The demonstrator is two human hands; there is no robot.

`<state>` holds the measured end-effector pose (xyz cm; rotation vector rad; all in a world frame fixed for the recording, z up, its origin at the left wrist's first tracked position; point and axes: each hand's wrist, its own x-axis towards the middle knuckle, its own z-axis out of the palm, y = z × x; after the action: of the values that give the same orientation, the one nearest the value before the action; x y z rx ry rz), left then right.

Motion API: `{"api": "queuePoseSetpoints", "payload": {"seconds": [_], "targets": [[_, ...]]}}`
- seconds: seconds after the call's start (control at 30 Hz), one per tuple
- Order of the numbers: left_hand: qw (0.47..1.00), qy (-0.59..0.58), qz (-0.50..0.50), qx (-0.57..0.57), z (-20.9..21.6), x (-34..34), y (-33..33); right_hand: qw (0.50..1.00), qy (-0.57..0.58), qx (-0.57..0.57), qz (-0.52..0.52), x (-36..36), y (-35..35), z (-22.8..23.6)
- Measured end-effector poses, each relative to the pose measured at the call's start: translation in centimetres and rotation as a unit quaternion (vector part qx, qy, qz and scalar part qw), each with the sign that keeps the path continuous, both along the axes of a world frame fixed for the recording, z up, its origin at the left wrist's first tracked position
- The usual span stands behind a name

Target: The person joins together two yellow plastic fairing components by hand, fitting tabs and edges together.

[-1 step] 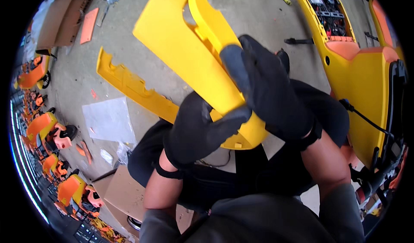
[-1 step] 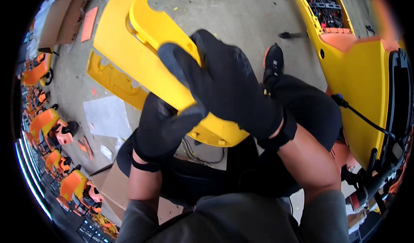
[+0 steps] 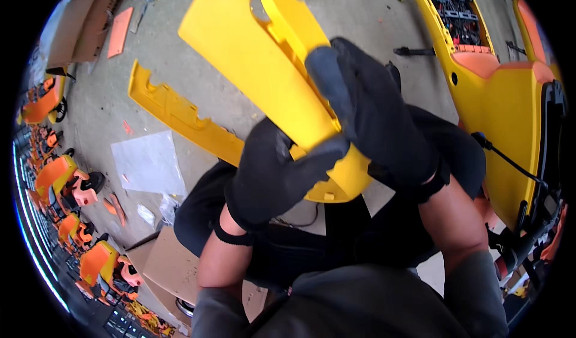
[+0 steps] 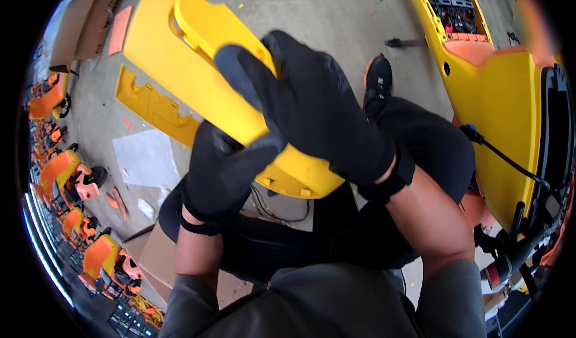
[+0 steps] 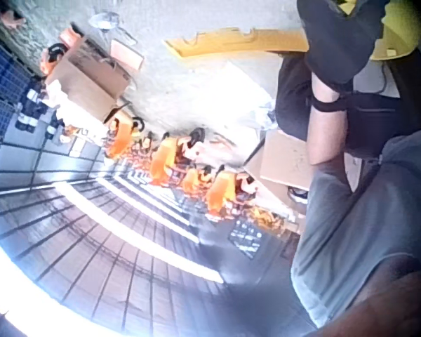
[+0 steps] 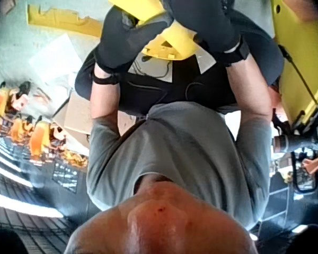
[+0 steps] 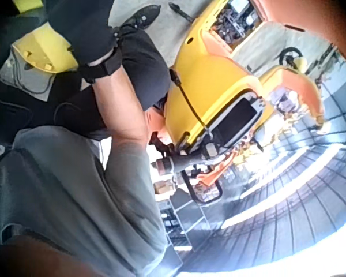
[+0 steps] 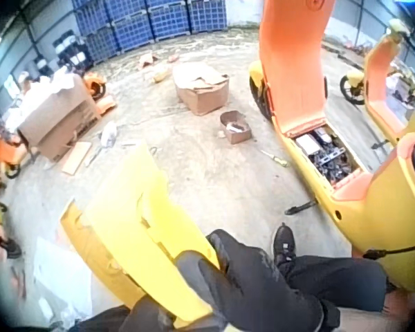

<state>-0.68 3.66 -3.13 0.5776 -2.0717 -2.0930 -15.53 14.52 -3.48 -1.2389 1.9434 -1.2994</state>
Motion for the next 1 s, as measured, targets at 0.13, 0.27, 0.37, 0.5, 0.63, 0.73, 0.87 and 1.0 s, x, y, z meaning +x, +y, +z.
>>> {"api": "queuePoseSetpoints", "payload": {"seconds": [0.13, 0.27, 0.37, 0.5, 0.63, 0.73, 0.87, 1.0], "targets": [[0.997, 0.024, 0.061, 0.039, -0.4, -0.3, 1.5, 0.993, 0.084, -0.080, 0.020, -0.8, 0.0, -2.6], [0.997, -0.018, 0.060, 0.052, 0.7, -0.1, 1.5, 0.997, 0.047, -0.061, 0.018, -0.7, -0.4, -2.3], [0.996, -0.002, 0.078, 0.041, 0.6, 0.2, 1.4, 0.995, 0.072, -0.067, -0.004, -0.3, -0.8, -2.2], [0.995, -0.032, 0.086, 0.044, 1.1, 0.2, 1.4, 0.983, -0.052, -0.157, -0.085, 0.6, -2.1, -3.4], [0.994, -0.013, 0.109, 0.003, 0.7, 0.2, 1.6, 0.978, -0.056, -0.175, -0.094, 0.8, -1.6, -2.8], [0.992, -0.013, 0.127, 0.009, 0.9, 0.1, 1.7, 0.979, -0.063, -0.165, -0.098, 1.1, -1.3, -2.5], [0.987, 0.002, 0.154, 0.038, 0.5, -0.3, 1.6, 0.986, -0.108, -0.099, -0.074, 1.3, -0.6, -1.1], [0.983, 0.017, 0.171, 0.058, -0.1, -0.3, 0.8, 0.956, -0.114, -0.253, -0.091, 1.1, -2.3, -2.2]]}}
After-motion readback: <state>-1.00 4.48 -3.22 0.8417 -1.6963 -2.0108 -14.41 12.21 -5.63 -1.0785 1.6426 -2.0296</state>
